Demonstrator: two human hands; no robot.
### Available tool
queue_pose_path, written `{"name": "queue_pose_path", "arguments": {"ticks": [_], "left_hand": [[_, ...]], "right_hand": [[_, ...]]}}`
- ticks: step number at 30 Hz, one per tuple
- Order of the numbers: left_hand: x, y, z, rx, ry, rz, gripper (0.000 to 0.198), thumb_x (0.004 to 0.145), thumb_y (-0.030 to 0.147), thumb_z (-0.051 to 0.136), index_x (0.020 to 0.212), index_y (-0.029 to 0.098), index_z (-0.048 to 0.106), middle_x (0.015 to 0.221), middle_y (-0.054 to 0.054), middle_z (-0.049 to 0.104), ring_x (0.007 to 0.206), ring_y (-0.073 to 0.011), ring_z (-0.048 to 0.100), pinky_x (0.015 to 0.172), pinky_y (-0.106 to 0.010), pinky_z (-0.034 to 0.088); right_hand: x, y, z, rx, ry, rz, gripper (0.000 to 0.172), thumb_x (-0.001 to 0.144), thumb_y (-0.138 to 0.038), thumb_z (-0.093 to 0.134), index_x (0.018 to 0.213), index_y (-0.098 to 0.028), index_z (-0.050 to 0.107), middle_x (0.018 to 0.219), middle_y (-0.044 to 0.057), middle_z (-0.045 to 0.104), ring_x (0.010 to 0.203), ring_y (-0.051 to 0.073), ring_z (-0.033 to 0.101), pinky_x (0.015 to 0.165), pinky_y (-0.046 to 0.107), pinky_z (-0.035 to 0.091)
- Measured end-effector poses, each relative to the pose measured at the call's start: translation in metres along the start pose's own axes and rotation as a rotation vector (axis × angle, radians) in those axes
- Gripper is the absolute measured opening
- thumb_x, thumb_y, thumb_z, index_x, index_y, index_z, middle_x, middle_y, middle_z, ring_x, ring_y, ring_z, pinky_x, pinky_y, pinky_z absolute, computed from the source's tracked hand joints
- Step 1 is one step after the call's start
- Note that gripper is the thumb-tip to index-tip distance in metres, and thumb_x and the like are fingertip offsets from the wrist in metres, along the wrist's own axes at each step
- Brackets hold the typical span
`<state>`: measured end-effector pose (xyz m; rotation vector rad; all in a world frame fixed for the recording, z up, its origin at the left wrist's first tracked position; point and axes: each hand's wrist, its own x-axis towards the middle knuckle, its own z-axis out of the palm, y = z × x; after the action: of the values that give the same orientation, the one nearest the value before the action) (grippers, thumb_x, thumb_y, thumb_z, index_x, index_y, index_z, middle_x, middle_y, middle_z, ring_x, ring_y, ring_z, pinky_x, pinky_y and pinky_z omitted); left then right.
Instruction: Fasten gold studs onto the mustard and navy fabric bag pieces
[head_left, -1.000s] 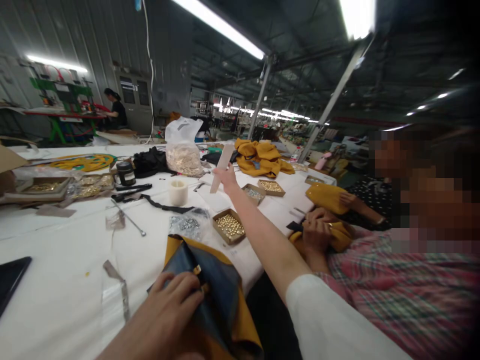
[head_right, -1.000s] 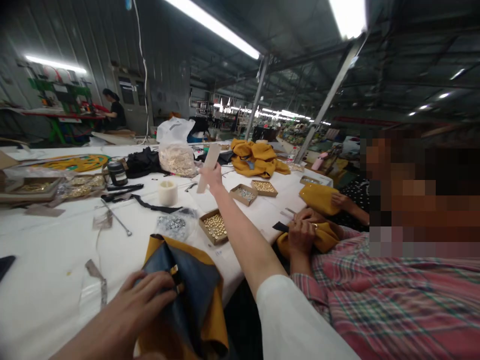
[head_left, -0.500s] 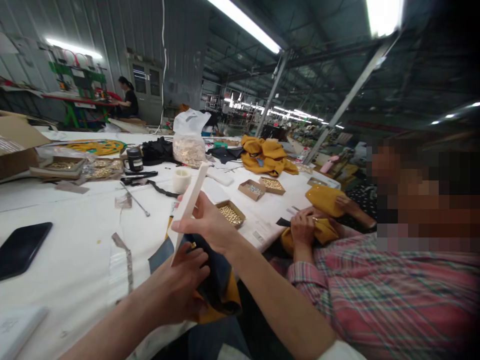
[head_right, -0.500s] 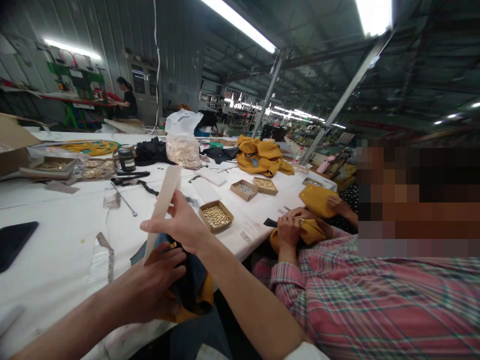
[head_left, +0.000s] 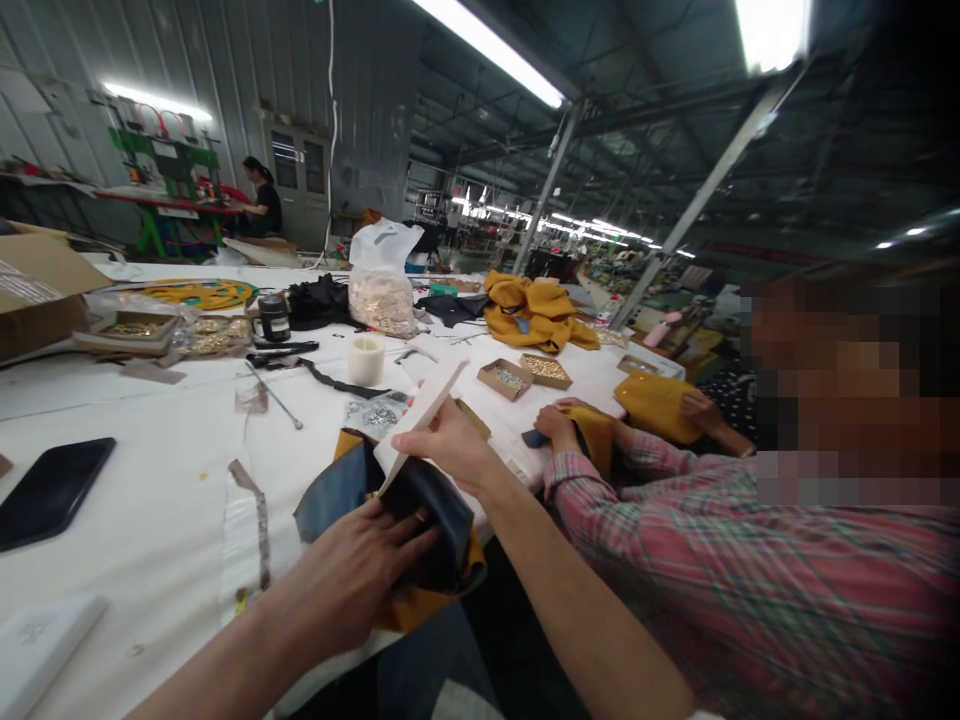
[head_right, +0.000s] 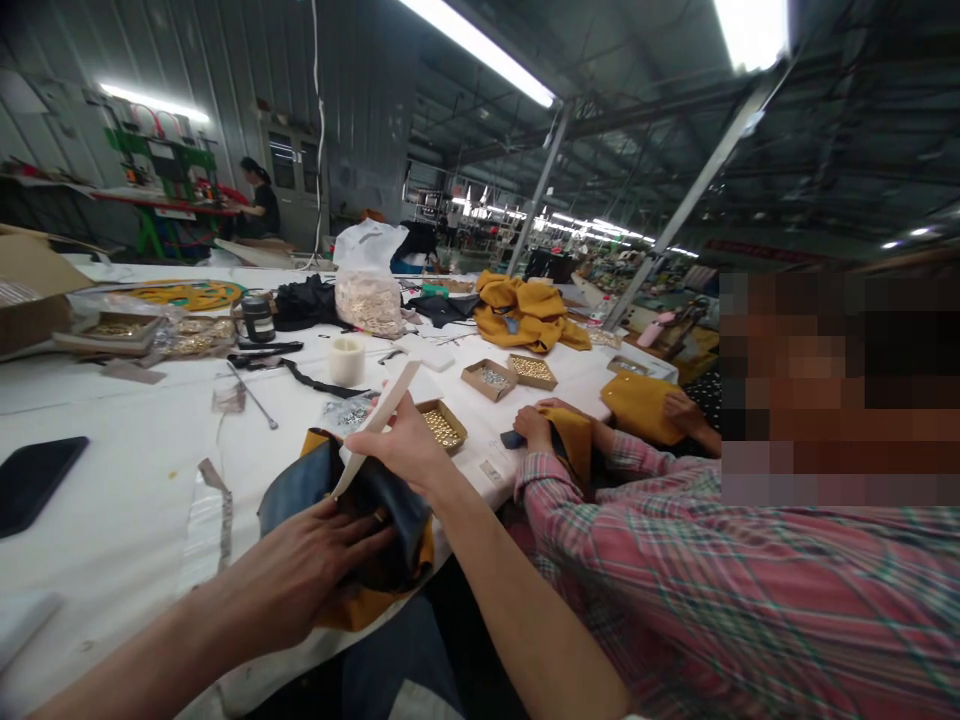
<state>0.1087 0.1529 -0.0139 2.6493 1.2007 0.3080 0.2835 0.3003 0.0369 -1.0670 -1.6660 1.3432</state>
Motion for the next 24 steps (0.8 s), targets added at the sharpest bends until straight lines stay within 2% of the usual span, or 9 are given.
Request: {"name": "queue_pose_path", "arguments": {"ticks": [3, 7, 9, 13, 15, 17, 20, 22, 24], "left_hand": [[0.004, 0.007, -0.001, 0.038, -0.002, -0.013, 0.092, 0.103, 0.020, 0.070, 0.187, 0.033, 0.036, 0.190, -0.010, 0.046, 0.151, -0.0426, 0.070, 0.131, -0.073, 0.052], [0.015, 0.018, 0.004, 0.065, -0.038, 0.005, 0.097, 0.098, 0.011, 0.069, 0.187, 0.034, 0.037, 0.194, -0.008, 0.037, 0.171, -0.0406, 0.050, 0.140, -0.071, 0.047], [0.019, 0.023, 0.007, 0.061, -0.061, -0.024, 0.097, 0.098, 0.010, 0.071, 0.186, 0.035, 0.039, 0.195, -0.010, 0.037, 0.176, -0.0407, 0.043, 0.142, -0.070, 0.045], [0.014, 0.025, 0.011, 0.064, -0.070, 0.034, 0.084, 0.097, 0.017, 0.077, 0.177, 0.022, 0.053, 0.181, -0.016, 0.057, 0.166, -0.0412, 0.055, 0.142, -0.064, 0.046], [0.006, 0.019, 0.011, 0.141, -0.105, 0.022, 0.068, 0.098, 0.012, 0.075, 0.165, 0.012, 0.064, 0.163, -0.021, 0.072, 0.155, -0.0419, 0.065, 0.131, -0.060, 0.055], [-0.004, 0.011, 0.009, 0.218, -0.155, -0.045, 0.037, 0.101, 0.009, 0.073, 0.137, 0.010, 0.080, 0.132, -0.021, 0.084, 0.137, -0.0413, 0.075, 0.117, -0.056, 0.060], [-0.017, 0.004, 0.002, 0.284, -0.176, -0.079, 0.009, 0.101, 0.013, 0.074, 0.102, 0.014, 0.083, 0.100, -0.015, 0.084, 0.115, -0.0388, 0.079, 0.109, -0.057, 0.058], [-0.021, 0.007, -0.006, 0.309, -0.163, -0.066, 0.006, 0.098, 0.016, 0.076, 0.099, 0.015, 0.082, 0.104, -0.013, 0.083, 0.113, -0.0386, 0.078, 0.111, -0.059, 0.057], [-0.023, 0.014, -0.015, 0.313, -0.183, -0.082, 0.010, 0.099, 0.014, 0.071, 0.096, 0.016, 0.081, 0.103, -0.013, 0.083, 0.109, -0.0387, 0.078, 0.112, -0.061, 0.057]], "right_hand": [[-0.011, -0.015, -0.006, -0.278, -0.014, -0.182, 0.100, 0.076, -0.037, 0.098, 0.164, -0.028, 0.052, 0.162, 0.012, 0.067, 0.142, 0.036, 0.070, 0.126, 0.058, 0.059], [-0.028, -0.037, 0.002, -0.565, -0.353, -0.528, 0.104, 0.080, -0.024, 0.095, 0.173, -0.029, 0.048, 0.175, 0.013, 0.060, 0.164, 0.036, 0.055, 0.144, 0.055, 0.043], [-0.030, -0.041, 0.008, -0.605, -0.515, -0.613, 0.100, 0.080, -0.016, 0.091, 0.171, -0.028, 0.051, 0.173, 0.012, 0.061, 0.164, 0.033, 0.056, 0.144, 0.052, 0.044], [-0.018, -0.030, 0.003, -0.653, -0.655, -0.371, 0.094, 0.080, -0.019, 0.094, 0.165, -0.023, 0.055, 0.162, 0.013, 0.070, 0.145, 0.035, 0.071, 0.126, 0.051, 0.062], [-0.013, -0.021, -0.005, -0.737, -0.635, -0.286, 0.103, 0.076, -0.015, 0.097, 0.168, -0.021, 0.051, 0.167, 0.017, 0.067, 0.151, 0.039, 0.069, 0.129, 0.053, 0.059], [-0.012, -0.013, -0.013, -0.827, -0.627, -0.319, 0.109, 0.074, -0.006, 0.094, 0.171, -0.020, 0.047, 0.173, 0.020, 0.060, 0.159, 0.040, 0.063, 0.134, 0.052, 0.053], [-0.017, -0.002, -0.013, -0.986, -0.717, -0.359, 0.096, 0.077, -0.001, 0.090, 0.164, -0.020, 0.053, 0.163, 0.019, 0.065, 0.148, 0.039, 0.071, 0.125, 0.049, 0.059], [-0.023, 0.005, -0.005, -1.125, -0.776, -0.318, 0.084, 0.078, -0.003, 0.091, 0.154, -0.015, 0.058, 0.153, 0.021, 0.070, 0.132, 0.040, 0.079, 0.110, 0.048, 0.067], [-0.027, 0.013, 0.006, -1.224, -0.768, -0.276, 0.082, 0.078, -0.005, 0.093, 0.152, -0.012, 0.058, 0.149, 0.024, 0.070, 0.120, 0.041, 0.083, 0.096, 0.047, 0.070]]}}
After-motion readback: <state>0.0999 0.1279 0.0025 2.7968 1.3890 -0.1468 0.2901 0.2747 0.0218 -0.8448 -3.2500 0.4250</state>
